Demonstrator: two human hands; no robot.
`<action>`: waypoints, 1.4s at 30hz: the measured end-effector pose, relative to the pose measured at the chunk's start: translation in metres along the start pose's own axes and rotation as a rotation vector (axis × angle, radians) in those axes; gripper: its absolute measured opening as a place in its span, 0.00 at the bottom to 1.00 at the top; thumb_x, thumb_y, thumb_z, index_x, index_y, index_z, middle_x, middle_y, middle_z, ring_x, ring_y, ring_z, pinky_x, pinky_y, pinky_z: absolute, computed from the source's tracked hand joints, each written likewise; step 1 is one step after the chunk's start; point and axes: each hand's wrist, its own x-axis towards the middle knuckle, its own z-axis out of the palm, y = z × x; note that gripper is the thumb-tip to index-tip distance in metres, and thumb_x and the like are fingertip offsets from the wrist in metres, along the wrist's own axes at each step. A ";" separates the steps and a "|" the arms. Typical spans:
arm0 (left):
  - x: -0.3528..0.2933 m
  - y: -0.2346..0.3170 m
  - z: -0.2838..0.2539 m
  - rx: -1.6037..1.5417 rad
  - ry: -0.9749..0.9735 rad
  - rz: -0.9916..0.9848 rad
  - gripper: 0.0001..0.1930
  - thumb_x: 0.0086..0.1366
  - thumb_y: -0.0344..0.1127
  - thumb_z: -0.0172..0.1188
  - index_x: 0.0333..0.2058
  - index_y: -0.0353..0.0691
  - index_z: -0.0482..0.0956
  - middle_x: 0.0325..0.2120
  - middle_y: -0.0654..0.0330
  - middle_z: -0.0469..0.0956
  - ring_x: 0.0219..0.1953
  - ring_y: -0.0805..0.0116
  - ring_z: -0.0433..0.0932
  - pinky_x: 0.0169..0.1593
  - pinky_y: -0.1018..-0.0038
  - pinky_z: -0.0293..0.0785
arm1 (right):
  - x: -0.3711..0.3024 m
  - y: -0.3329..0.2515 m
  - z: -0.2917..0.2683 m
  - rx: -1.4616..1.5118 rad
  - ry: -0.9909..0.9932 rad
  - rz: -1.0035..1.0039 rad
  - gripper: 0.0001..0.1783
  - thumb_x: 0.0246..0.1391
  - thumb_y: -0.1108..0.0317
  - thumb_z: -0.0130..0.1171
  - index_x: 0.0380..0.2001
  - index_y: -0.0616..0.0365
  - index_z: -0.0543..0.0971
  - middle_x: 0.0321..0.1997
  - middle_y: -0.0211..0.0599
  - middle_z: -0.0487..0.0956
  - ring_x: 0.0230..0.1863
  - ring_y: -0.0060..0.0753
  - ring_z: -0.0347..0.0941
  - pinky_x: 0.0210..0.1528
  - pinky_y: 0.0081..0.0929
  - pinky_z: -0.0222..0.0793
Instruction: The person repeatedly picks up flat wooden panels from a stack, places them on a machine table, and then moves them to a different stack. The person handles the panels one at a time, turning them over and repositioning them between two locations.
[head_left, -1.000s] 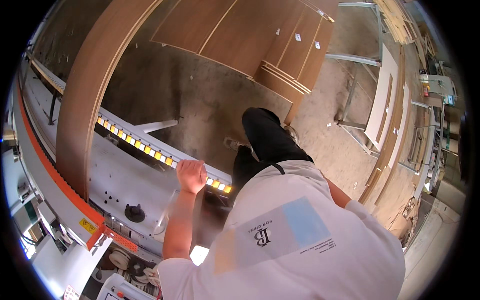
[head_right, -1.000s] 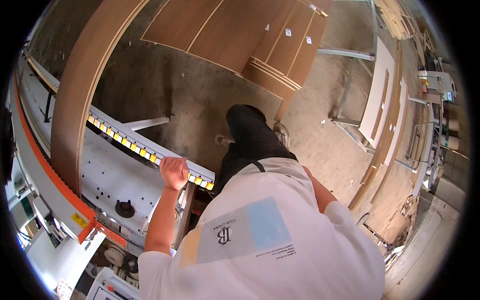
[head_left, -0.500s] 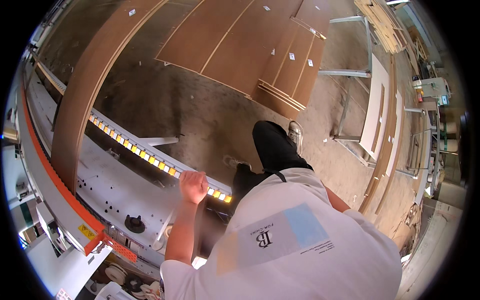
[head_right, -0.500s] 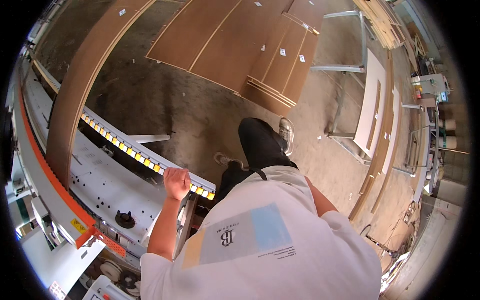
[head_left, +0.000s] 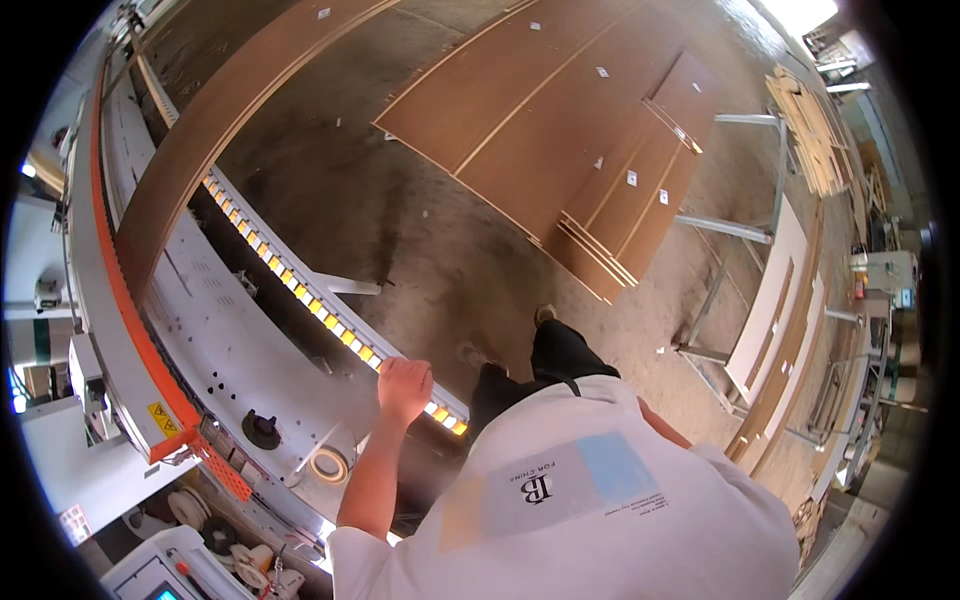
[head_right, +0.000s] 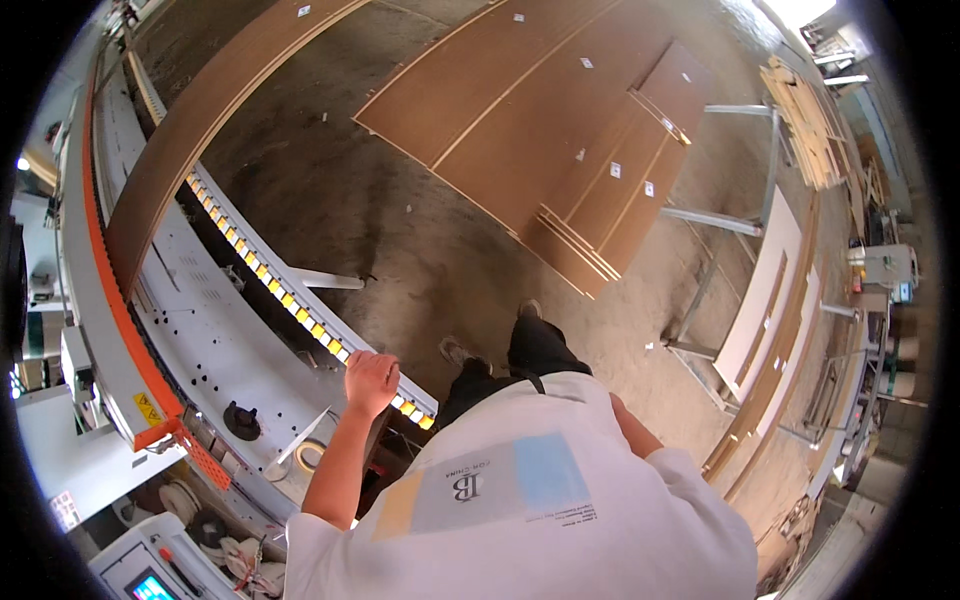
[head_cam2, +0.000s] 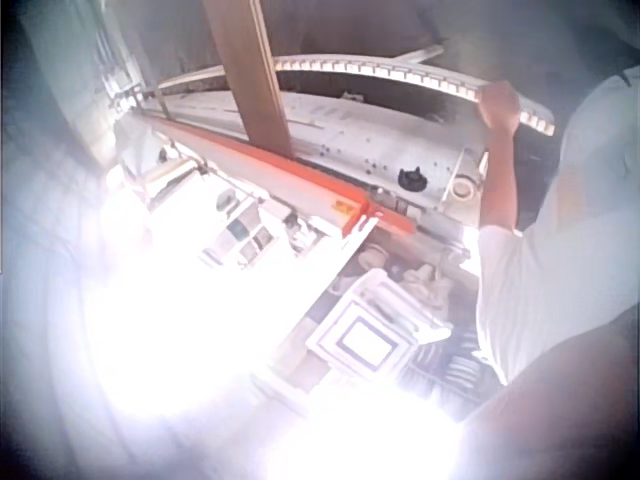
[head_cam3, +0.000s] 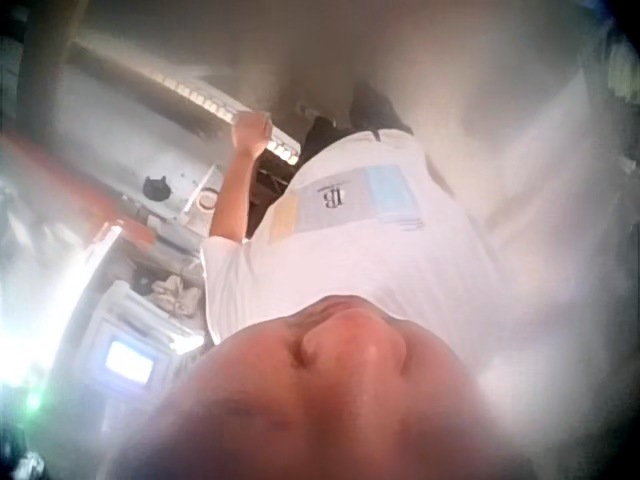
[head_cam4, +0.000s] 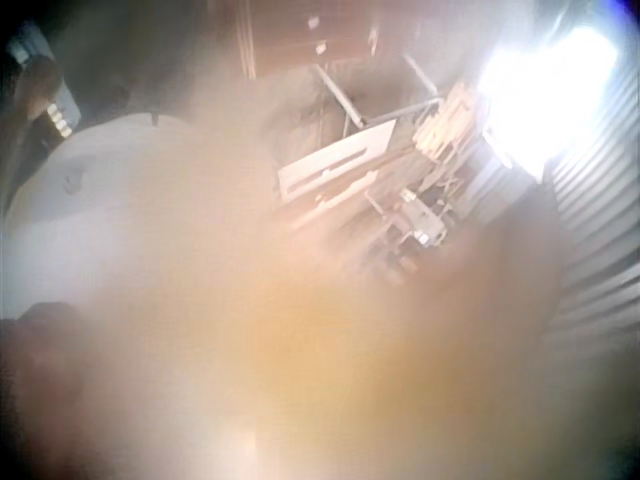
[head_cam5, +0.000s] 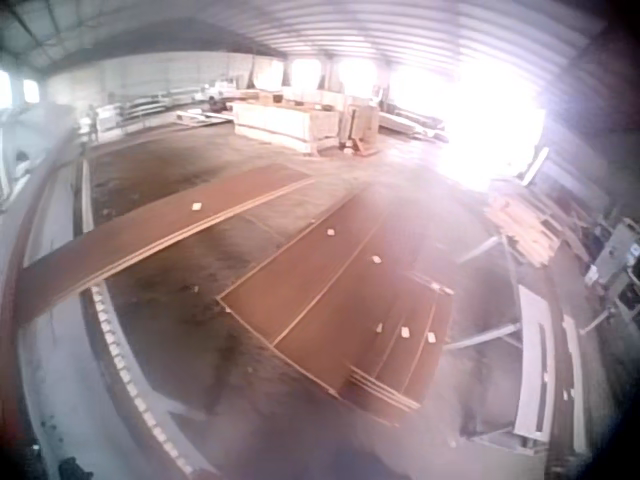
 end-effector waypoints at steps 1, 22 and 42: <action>0.006 0.006 0.001 0.023 -0.041 -0.053 0.04 0.61 0.36 0.59 0.31 0.47 0.81 0.27 0.63 0.81 0.36 0.60 0.78 0.49 0.62 0.68 | 0.008 -0.007 -0.003 0.000 -0.006 -0.004 0.17 0.57 0.54 0.58 0.30 0.57 0.84 0.27 0.35 0.84 0.27 0.30 0.79 0.28 0.31 0.73; 0.218 0.081 0.182 -0.242 -0.750 -0.558 0.19 0.66 0.45 0.57 0.52 0.45 0.80 0.46 0.55 0.84 0.51 0.50 0.80 0.55 0.58 0.76 | 0.365 -0.383 -0.046 0.407 -0.083 -0.399 0.16 0.61 0.51 0.60 0.38 0.53 0.82 0.28 0.31 0.82 0.31 0.27 0.78 0.29 0.30 0.73; 0.464 -0.106 0.311 0.303 -0.624 -0.082 0.36 0.66 0.29 0.52 0.72 0.37 0.53 0.75 0.56 0.50 0.76 0.59 0.49 0.76 0.65 0.48 | 0.340 -0.479 -0.024 0.807 -0.010 -0.083 0.40 0.61 0.39 0.61 0.61 0.63 0.68 0.58 0.42 0.75 0.53 0.39 0.74 0.51 0.38 0.77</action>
